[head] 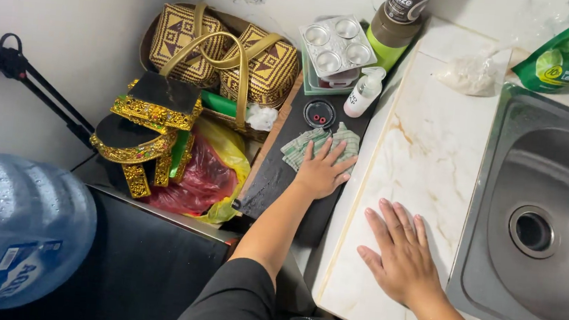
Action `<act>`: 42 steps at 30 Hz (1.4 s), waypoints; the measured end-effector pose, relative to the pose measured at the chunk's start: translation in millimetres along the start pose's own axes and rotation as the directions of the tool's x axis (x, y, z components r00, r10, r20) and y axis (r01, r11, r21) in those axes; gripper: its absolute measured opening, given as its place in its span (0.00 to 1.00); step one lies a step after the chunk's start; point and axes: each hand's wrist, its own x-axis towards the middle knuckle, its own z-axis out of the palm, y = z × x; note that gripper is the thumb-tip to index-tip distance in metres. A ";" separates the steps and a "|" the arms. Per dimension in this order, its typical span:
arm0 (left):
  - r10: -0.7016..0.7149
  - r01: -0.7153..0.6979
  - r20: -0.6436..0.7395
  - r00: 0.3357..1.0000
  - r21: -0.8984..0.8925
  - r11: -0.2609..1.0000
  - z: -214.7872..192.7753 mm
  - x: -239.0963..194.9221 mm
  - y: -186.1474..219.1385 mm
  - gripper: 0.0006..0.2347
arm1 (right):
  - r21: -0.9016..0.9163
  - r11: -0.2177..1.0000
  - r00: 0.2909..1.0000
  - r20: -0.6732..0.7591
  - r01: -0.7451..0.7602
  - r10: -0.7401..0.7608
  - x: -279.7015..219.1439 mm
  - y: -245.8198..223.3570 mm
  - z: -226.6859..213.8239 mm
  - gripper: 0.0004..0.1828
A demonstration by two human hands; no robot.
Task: Washing various dishes in a sink and then wiping down the kitchen counter and cabinet edges with a cloth.
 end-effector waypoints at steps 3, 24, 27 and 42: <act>0.052 -0.052 -0.004 0.999 -0.017 0.998 -14.7 -32.2 -11.6 0.22 | 0.016 1.000 1.000 0.006 0.004 -0.004 -1.7 -0.3 0.7 0.39; 0.158 -0.157 0.012 0.987 -0.081 0.984 -51.2 -143.9 -39.8 0.20 | -0.017 0.999 0.999 0.011 -0.036 0.036 -0.3 2.4 4.8 0.37; -0.127 0.123 -0.052 0.991 -0.072 0.990 -35.5 -125.9 -43.4 0.14 | -0.021 0.998 0.998 0.002 -0.062 0.062 -0.8 -1.1 3.4 0.36; 0.221 -0.196 -0.104 0.970 -0.870 0.453 -183.7 -15.6 204.9 0.19 | 0.947 0.271 0.722 -0.307 0.170 0.620 -11.6 64.1 -65.2 0.23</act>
